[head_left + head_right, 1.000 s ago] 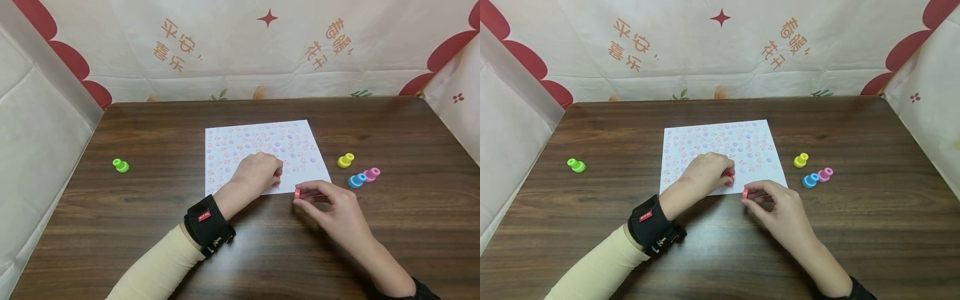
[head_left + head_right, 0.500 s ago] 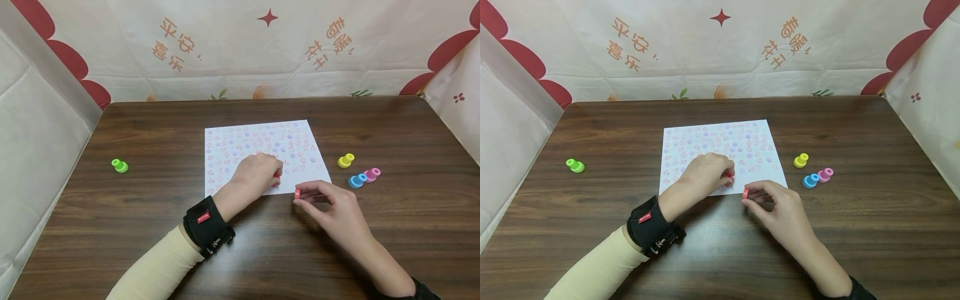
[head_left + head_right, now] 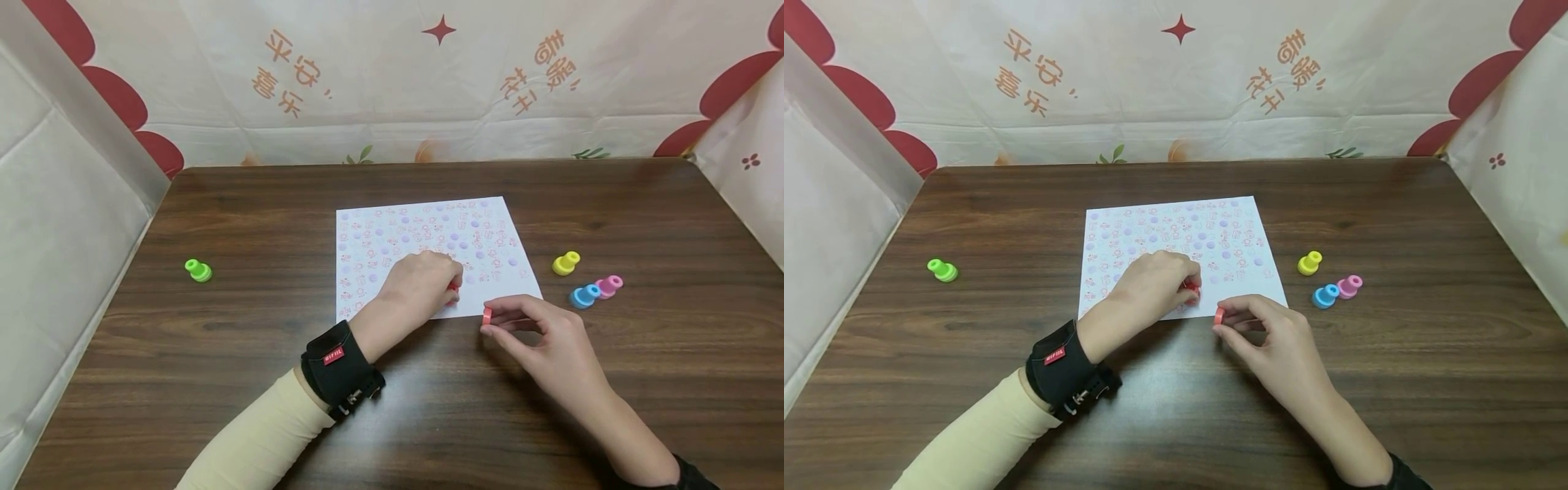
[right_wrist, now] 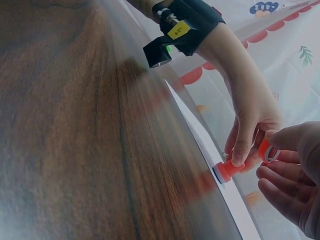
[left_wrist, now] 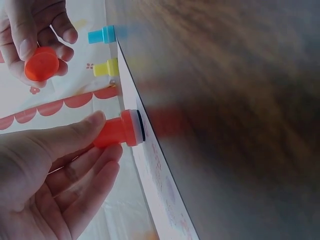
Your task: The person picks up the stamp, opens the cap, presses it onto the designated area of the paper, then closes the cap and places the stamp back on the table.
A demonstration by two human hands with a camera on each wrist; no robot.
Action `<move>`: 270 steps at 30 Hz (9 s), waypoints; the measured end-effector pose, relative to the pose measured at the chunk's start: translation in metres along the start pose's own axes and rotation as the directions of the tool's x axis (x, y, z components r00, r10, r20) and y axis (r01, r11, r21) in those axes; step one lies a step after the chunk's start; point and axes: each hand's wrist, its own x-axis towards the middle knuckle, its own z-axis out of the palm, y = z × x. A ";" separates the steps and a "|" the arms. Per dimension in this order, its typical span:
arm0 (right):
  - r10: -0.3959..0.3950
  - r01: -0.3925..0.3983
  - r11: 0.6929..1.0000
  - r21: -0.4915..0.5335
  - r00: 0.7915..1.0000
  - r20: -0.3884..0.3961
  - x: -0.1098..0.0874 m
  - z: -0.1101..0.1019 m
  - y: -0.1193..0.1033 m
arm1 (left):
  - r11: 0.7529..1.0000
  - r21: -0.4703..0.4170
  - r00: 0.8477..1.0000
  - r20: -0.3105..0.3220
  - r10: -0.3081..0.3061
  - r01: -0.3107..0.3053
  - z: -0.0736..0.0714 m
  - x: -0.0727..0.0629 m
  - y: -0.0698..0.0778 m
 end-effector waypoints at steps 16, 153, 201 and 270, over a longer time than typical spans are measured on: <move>-0.006 0.006 1.000 0.002 1.000 -0.027 0.002 0.000 -0.003 | 0.888 -0.458 0.978 -0.193 -0.072 -0.025 -0.022 -0.037 -0.015; 0.099 -0.106 0.994 -0.002 0.942 -0.320 0.029 -0.061 0.007 | 0.650 -0.759 0.898 -0.269 -0.348 0.024 -0.047 -0.139 -0.134; 0.655 -0.727 0.687 0.000 0.620 -0.431 0.017 -0.122 0.105 | 0.798 -0.349 0.733 -0.330 -0.595 0.492 -0.042 -0.184 -0.225; 0.537 -0.586 0.701 -0.406 0.809 -0.241 0.004 -0.118 0.107 | 0.853 -0.157 0.797 -0.305 -0.522 0.498 -0.044 -0.186 -0.200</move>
